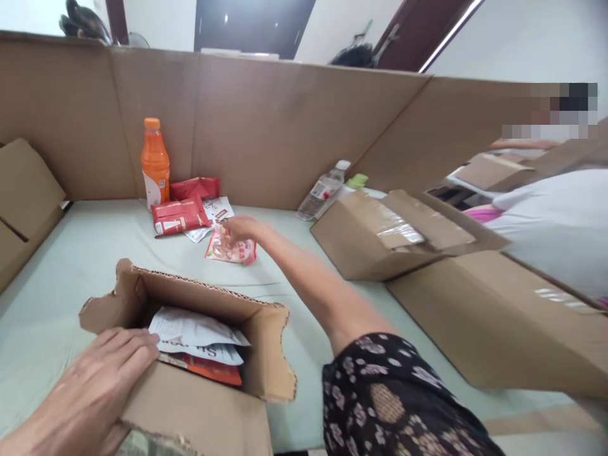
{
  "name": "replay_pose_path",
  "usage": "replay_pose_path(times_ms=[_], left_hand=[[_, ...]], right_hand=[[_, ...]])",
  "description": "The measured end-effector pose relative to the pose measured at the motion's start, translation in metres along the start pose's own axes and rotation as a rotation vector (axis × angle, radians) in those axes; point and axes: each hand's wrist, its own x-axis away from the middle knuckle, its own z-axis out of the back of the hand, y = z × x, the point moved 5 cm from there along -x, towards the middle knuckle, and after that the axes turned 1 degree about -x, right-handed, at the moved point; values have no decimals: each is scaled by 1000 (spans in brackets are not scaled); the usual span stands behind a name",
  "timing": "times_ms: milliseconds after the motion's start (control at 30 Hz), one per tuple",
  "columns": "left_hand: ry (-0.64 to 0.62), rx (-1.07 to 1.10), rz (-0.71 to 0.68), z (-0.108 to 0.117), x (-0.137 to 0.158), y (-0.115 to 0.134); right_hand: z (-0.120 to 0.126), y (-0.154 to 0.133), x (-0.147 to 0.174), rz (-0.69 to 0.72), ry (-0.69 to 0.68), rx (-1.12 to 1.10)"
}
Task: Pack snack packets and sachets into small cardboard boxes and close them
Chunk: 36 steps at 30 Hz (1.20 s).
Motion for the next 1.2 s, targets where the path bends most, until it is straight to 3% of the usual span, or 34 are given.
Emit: replay_pose_path(times_ms=[100,267,333,433,500,600,700,800,900,967,1033,1200], left_hand=[[-44,22,6,5,-6,5],[-97,21,63,8,-13,9],[-119,7,74,9,-16,10],[-116,5,90,12,-19,10],[-116,-5,93,13,-19,10],[-113,-21,75,13,-16,10],[-98,-27,64,12,-14,12],[-102,-53,67,12,-14,13],[-118,-77,67,11,-14,14],[-117,-80,59,11,-14,14],[-114,-82,54,11,-14,14],[-105,-96,49,12,-15,12]], right_hand=[[-8,-3,53,7,26,-20],[-12,-11,135,6,210,-78],[4,-14,167,12,410,-238],[48,-24,229,86,908,-496],[75,-43,270,175,1171,-520],[95,-85,308,281,1288,-440],[85,-135,300,408,1095,-245],[50,-170,260,411,651,30],[20,-181,232,390,274,224],[14,-181,228,379,193,257],[16,-178,230,366,198,261],[11,-187,230,484,16,230]])
